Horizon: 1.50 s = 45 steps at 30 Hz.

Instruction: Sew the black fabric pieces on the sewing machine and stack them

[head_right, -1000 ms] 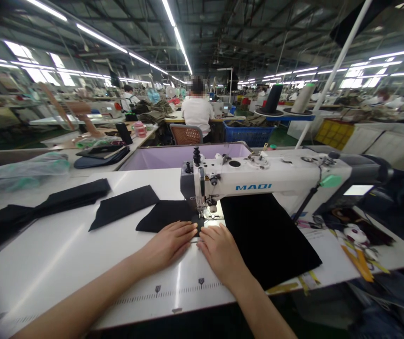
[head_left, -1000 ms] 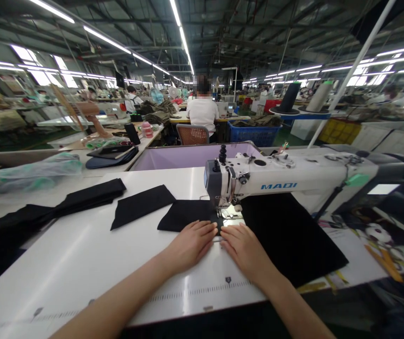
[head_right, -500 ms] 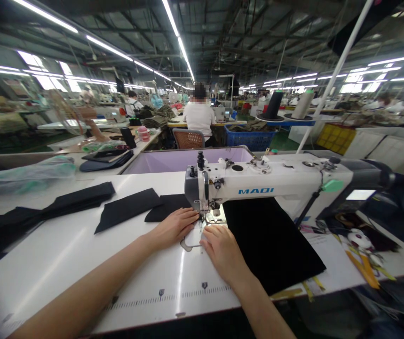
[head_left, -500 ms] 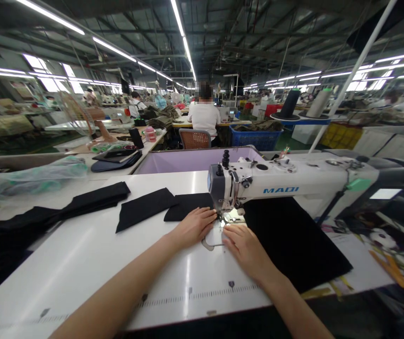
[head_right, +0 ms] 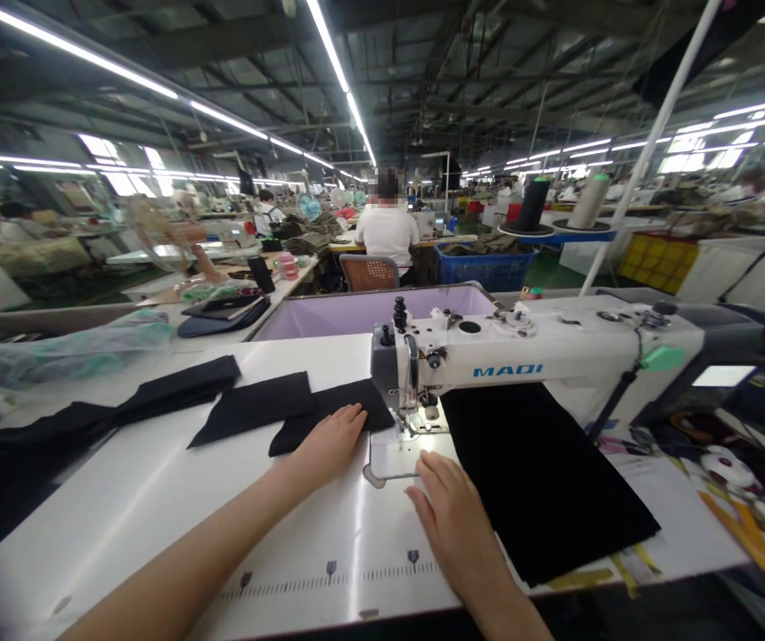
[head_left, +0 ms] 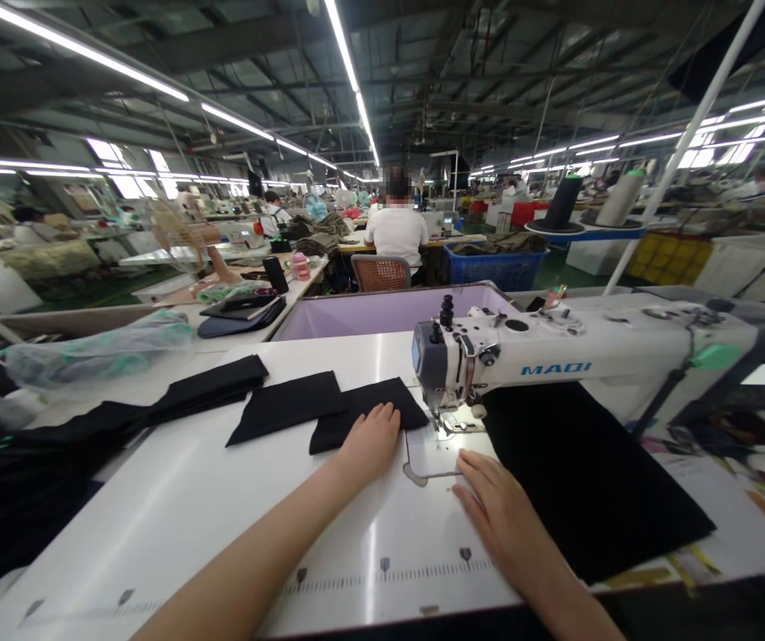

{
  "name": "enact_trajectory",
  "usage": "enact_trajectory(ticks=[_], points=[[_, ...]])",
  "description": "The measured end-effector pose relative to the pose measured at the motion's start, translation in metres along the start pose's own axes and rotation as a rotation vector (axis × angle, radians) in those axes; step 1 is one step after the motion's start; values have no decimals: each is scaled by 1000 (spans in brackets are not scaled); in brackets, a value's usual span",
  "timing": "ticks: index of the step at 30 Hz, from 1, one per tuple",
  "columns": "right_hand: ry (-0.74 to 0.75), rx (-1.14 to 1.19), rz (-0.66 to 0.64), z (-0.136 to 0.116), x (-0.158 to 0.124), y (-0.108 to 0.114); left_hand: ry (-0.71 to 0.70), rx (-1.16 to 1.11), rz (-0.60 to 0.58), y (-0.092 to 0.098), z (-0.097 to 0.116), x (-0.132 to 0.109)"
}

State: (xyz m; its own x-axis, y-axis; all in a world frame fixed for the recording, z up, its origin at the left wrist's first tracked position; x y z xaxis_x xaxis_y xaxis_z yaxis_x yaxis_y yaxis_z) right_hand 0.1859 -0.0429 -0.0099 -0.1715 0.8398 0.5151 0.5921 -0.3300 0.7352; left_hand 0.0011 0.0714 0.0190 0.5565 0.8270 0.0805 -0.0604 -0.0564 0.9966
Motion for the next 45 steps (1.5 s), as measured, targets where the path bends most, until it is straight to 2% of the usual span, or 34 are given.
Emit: enact_trajectory(ticks=[4, 7, 9, 11, 12, 13, 15, 17, 18, 19, 21, 23, 25, 28, 30, 34, 38, 45], points=[[1, 26, 22, 0, -1, 2, 64, -90, 78, 19, -9, -8], [-19, 56, 21, 0, -1, 2, 154, -211, 199, 42, -22, -10], [-35, 75, 19, 0, -1, 2, 296, -451, 393, 57, -39, -15], [-48, 105, 20, 2, 0, 3, 470, -666, 629, 63, -59, -27], [-60, 127, 24, 3, 1, 4, 520, -680, 712, 63, -65, -33], [-81, 150, 34, 4, 2, 6, 507, -613, 740, 61, -65, -38], [-146, 188, 91, 6, 3, 14, 277, -342, 615, 53, -50, -41], [-206, 205, 174, 3, 5, 24, -30, -171, 387, 36, -24, -46], [-213, 210, 203, -3, 5, 28, -133, -118, 286, 29, -11, -51], [-200, 216, 211, -11, 7, 30, -187, -73, 215, 24, 0, -55], [-128, 222, 151, -32, 10, 28, -197, -2, 135, 21, 15, -63], [-39, 202, 39, -51, 11, 16, -188, 33, 86, 24, 27, -69], [-3, 142, -46, -59, 11, 2, -197, 35, 43, 28, 34, -72], [-29, 37, -72, -50, 9, -11, -194, 16, 13, 29, 38, -71], [-37, 10, -59, -39, 9, -11, -179, -17, 42, 27, 40, -65], [14, 41, -40, -25, 13, -2, -264, -168, 127, 14, 50, -46], [38, 62, -83, -12, 19, -2, -267, -207, 103, 1, 51, -32], [39, 125, -99, 1, 27, -8, -236, -183, 120, 0, 47, -25]])
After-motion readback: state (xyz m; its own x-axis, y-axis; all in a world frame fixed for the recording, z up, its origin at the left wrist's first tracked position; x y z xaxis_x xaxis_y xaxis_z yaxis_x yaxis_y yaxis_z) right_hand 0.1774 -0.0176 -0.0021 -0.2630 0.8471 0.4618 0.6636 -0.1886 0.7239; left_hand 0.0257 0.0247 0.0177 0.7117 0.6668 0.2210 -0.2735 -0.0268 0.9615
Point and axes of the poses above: each hand's wrist, its own x-axis towards the middle knuckle, its own y-axis out of the back of the hand, z = x × y, the point moved 5 cm from there along x, towards the middle knuckle, and after that the axes turned 5 degrees about x, right-handed, at the moved point
